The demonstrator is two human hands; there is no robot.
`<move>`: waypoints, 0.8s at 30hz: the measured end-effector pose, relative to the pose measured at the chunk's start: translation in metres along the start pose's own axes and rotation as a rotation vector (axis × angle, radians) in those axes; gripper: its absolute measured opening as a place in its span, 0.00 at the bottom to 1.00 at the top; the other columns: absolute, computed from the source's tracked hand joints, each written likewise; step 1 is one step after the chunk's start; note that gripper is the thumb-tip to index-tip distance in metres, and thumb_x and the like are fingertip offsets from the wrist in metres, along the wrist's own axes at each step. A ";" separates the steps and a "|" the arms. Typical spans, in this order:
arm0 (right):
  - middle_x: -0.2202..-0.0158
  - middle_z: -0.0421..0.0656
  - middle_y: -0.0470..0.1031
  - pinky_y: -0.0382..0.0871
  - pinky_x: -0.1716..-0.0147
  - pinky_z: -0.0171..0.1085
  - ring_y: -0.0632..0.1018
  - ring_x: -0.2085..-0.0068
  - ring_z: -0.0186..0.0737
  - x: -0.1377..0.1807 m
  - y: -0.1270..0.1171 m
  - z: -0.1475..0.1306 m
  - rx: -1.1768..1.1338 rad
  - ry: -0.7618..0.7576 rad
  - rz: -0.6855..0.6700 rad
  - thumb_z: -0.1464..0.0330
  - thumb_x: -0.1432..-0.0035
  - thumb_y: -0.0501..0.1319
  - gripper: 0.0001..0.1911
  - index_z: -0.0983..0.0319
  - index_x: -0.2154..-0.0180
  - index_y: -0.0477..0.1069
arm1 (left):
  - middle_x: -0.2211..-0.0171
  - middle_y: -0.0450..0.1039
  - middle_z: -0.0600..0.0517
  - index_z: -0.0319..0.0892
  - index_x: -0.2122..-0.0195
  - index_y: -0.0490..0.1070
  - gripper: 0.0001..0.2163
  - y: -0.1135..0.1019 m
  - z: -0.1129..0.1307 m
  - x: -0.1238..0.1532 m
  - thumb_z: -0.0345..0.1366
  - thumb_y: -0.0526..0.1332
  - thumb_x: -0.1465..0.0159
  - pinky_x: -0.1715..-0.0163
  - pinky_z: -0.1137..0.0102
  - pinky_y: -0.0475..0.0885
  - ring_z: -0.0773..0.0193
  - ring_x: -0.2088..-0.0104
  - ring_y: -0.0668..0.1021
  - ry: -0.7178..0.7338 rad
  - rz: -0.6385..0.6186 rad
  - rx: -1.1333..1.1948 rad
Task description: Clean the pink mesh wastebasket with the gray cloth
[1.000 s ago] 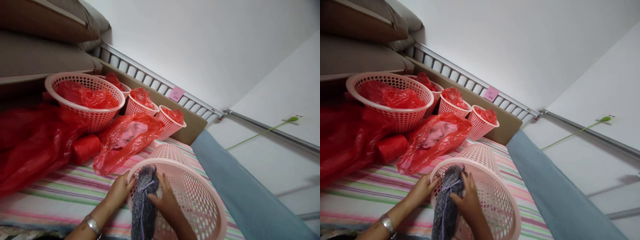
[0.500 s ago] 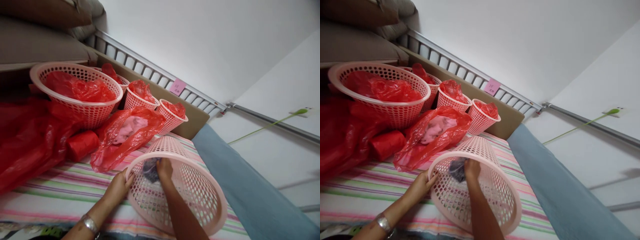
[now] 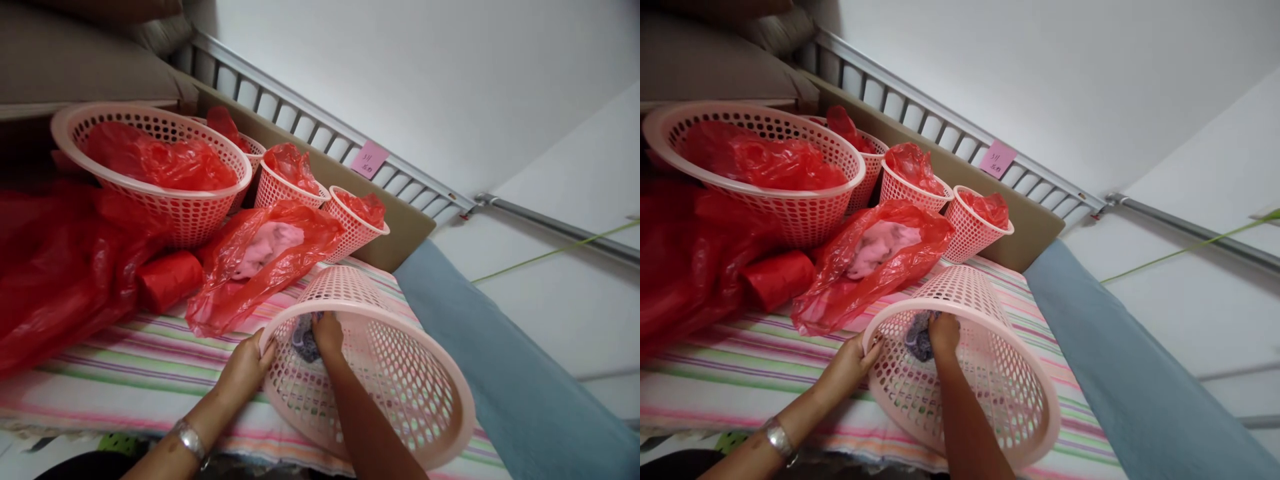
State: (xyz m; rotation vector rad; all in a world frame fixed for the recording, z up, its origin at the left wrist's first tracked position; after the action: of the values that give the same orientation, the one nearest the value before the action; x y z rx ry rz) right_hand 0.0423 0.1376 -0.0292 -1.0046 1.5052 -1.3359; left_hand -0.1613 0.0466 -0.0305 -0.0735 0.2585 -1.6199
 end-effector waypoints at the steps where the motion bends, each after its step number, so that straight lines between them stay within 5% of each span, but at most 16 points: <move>1: 0.59 0.53 0.75 0.66 0.61 0.43 0.76 0.58 0.50 0.010 -0.001 -0.003 -0.004 0.011 -0.003 0.62 0.39 0.49 0.20 0.65 0.51 0.66 | 0.67 0.79 0.49 0.41 0.64 0.72 0.09 0.001 -0.001 0.000 0.36 0.53 0.39 0.65 0.72 0.68 0.58 0.66 0.78 -0.004 -0.001 0.007; 4: 0.60 0.51 0.75 0.67 0.62 0.42 0.77 0.59 0.48 0.059 -0.002 -0.010 -0.061 -0.020 0.004 0.63 0.39 0.47 0.20 0.64 0.49 0.65 | 0.68 0.79 0.49 0.41 0.64 0.72 0.10 0.002 -0.002 0.000 0.37 0.53 0.38 0.65 0.71 0.68 0.58 0.66 0.78 0.017 -0.009 0.023; 7: 0.53 0.54 0.72 0.65 0.53 0.44 0.73 0.52 0.49 0.114 -0.003 -0.012 -0.220 -0.206 0.055 0.63 0.38 0.47 0.22 0.65 0.47 0.63 | 0.69 0.78 0.50 0.41 0.65 0.72 0.10 0.002 -0.001 0.000 0.37 0.52 0.38 0.65 0.71 0.68 0.58 0.67 0.77 0.030 0.002 0.033; 12: 0.45 0.52 0.66 0.60 0.45 0.47 0.66 0.44 0.52 0.162 -0.007 0.004 -0.359 -0.426 -0.015 0.58 0.46 0.59 0.35 0.63 0.39 0.55 | 0.70 0.77 0.50 0.40 0.65 0.72 0.11 -0.001 0.003 0.002 0.40 0.52 0.38 0.65 0.71 0.68 0.59 0.68 0.77 0.023 0.006 0.056; 15: 0.45 0.52 0.66 0.57 0.44 0.48 0.66 0.43 0.53 0.163 -0.010 0.009 -0.354 -0.430 -0.056 0.62 0.52 0.63 0.38 0.63 0.40 0.57 | 0.72 0.77 0.51 0.40 0.67 0.71 0.12 -0.001 0.000 0.003 0.41 0.53 0.38 0.68 0.71 0.68 0.59 0.70 0.77 0.025 0.000 0.043; 20: 0.57 0.43 0.75 0.65 0.53 0.38 0.74 0.54 0.44 0.126 -0.031 0.005 -0.324 -0.384 -0.164 0.71 0.54 0.59 0.21 0.59 0.54 0.69 | 0.73 0.78 0.49 0.39 0.68 0.72 0.14 0.001 -0.008 0.002 0.42 0.51 0.37 0.69 0.70 0.68 0.58 0.71 0.77 -0.001 0.001 0.060; 24: 0.58 0.44 0.76 0.65 0.59 0.37 0.75 0.57 0.44 0.063 -0.062 0.018 -0.180 -0.055 0.041 0.68 0.48 0.55 0.19 0.58 0.53 0.68 | 0.69 0.78 0.49 0.40 0.67 0.72 0.11 -0.001 -0.003 0.001 0.38 0.52 0.38 0.64 0.70 0.69 0.58 0.66 0.78 0.047 -0.022 0.050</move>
State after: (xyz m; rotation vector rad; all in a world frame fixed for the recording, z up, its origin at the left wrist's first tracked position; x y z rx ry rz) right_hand 0.0419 0.0657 0.0254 -1.1086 1.6172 -1.1505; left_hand -0.1628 0.0463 -0.0333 0.0001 0.2535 -1.6508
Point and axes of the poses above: each hand's wrist, its own x-axis away from the middle knuckle, its own y-axis out of the palm, z = x × y, the point moved 2 cm from there along -x, towards the middle knuckle
